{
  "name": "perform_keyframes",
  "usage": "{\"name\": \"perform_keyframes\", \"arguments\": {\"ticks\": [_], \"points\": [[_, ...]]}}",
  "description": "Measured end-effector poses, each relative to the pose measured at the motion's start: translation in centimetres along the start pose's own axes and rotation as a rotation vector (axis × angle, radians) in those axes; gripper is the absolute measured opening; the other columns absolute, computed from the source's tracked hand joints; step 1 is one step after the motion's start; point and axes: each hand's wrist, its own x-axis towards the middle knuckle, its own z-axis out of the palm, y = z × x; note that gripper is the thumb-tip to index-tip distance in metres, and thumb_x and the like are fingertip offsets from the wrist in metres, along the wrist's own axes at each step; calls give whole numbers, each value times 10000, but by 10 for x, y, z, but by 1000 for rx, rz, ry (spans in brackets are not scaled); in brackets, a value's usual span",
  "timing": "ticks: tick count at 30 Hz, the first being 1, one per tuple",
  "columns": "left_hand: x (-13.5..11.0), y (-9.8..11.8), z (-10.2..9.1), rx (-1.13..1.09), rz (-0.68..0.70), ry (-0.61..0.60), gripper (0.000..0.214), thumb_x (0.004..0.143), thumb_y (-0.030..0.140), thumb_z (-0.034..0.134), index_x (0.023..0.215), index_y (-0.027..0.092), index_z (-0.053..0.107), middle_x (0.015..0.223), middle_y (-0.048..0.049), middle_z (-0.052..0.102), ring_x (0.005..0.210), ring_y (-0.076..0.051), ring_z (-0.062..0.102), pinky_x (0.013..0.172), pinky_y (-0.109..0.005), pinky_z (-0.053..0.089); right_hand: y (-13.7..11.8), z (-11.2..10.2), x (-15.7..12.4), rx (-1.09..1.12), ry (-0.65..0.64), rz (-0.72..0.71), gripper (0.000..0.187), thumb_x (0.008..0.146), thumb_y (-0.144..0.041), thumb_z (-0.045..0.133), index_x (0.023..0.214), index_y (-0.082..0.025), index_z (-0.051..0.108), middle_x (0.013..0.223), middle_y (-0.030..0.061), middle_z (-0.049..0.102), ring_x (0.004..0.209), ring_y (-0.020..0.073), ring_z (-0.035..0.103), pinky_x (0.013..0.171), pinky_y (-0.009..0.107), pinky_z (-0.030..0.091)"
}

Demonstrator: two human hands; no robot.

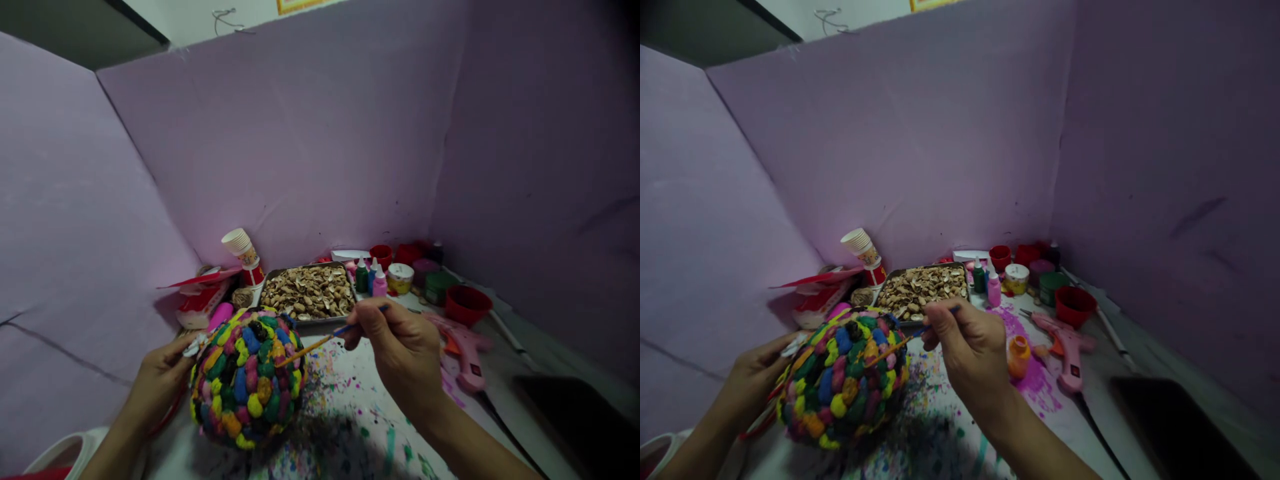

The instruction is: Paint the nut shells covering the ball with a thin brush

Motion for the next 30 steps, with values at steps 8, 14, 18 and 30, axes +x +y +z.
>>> {"name": "perform_keyframes", "arguments": {"ticks": [8, 14, 18, 30], "points": [[3, -7, -3, -100, -73, 0, 455, 454, 459, 859, 814, 195, 775, 814, -25, 785, 955, -306, 688, 849, -383, 566, 1, 0, -1, 9, -40, -41, 215, 890, -229, 606, 692, -196, 682, 517, -38, 656, 448, 85, 617, 455, 178, 500], [4, -8, 0, -151, -88, 51, 281, 412, 336, 844, 667, 253, 762, 666, 9, 759, 872, -312, 716, 780, -370, 598, -1, -3, -1, 55, 0, -27, 234, 903, -258, 604, 687, -196, 669, 497, -49, 641, 427, 68, 608, 439, 151, 490], [3, -7, 1, -161, -100, 27, 295, 420, 314, 845, 695, 238, 768, 669, 12, 763, 780, -293, 725, 765, -388, 604, 0, -1, -4, 35, -72, -63, 245, 912, -255, 583, 694, -188, 671, 530, -32, 652, 473, 76, 625, 474, 165, 498], [5, -11, -4, -113, -147, 34, 462, 412, 431, 863, 800, 199, 769, 722, -6, 782, 876, -294, 713, 809, -379, 587, -1, 0, -3, 31, -100, -41, 289, 934, -288, 564, 676, -187, 648, 512, -40, 618, 453, 69, 600, 451, 160, 479]]}}
